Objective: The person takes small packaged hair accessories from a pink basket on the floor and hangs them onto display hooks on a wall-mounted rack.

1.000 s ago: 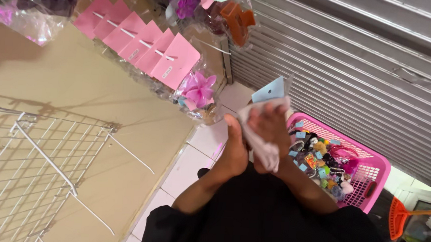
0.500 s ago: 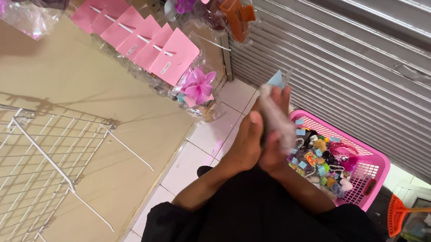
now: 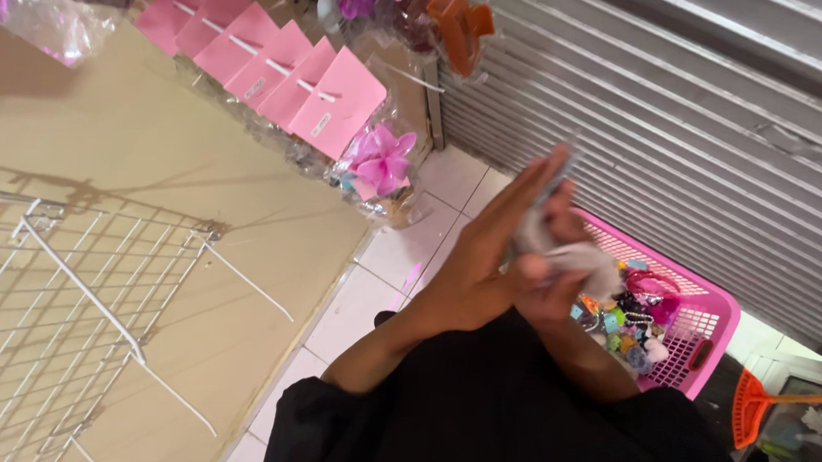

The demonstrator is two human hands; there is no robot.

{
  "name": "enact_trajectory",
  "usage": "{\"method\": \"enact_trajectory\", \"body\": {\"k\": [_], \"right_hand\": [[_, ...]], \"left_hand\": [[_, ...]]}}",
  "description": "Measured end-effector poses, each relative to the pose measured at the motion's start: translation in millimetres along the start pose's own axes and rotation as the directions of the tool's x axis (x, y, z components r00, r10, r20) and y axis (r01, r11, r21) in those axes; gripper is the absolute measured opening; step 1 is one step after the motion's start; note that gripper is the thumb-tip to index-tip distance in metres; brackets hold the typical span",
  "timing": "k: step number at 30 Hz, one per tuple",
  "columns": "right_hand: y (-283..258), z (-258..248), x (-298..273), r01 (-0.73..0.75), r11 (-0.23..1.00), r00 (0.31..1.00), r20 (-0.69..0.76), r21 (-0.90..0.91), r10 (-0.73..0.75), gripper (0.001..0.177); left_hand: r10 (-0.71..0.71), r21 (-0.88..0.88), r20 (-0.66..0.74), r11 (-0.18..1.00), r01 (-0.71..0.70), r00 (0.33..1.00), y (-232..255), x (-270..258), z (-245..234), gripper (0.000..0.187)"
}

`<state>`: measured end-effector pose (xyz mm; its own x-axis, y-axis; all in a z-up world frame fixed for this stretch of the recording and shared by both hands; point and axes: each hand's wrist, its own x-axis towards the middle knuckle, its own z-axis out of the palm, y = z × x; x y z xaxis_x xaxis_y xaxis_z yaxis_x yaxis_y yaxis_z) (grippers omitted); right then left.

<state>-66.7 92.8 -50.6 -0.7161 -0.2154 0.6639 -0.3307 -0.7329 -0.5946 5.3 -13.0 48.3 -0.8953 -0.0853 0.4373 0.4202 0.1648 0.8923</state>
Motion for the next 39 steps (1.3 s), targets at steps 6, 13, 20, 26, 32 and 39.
{"method": "enact_trajectory", "body": {"k": [6,13,20,26,32,39], "right_hand": [[-13,16,-1,-0.056,0.984,0.971,-0.239,-0.171,0.014,0.066],[0,-24,-21,0.302,0.673,0.932,0.356,-0.675,-0.062,0.069],[6,-5,-30,-0.034,0.815,0.998,-0.063,-0.579,-0.003,0.072],[32,0,-34,0.187,0.660,0.979,0.193,-0.728,-0.064,0.075],[32,3,-22,-0.082,0.852,0.991,-0.137,-0.516,0.012,0.078],[79,-30,-15,0.058,0.686,0.989,0.133,-0.725,0.057,0.081]], "left_hand": [[-0.063,0.148,-0.046,0.987,0.069,0.997,9,2,24,0.054],[-0.380,-0.628,0.117,0.687,0.365,0.917,8,-21,11,0.068],[-0.269,-0.191,-0.133,0.951,0.242,0.954,5,-21,16,0.070],[-0.419,-0.516,0.079,0.759,0.397,0.904,4,-19,-11,0.075],[-0.196,-0.283,-0.044,0.943,0.175,0.980,17,-12,-11,0.076],[-0.342,-0.420,-0.069,0.862,0.284,0.937,-40,30,-5,0.075]]}}
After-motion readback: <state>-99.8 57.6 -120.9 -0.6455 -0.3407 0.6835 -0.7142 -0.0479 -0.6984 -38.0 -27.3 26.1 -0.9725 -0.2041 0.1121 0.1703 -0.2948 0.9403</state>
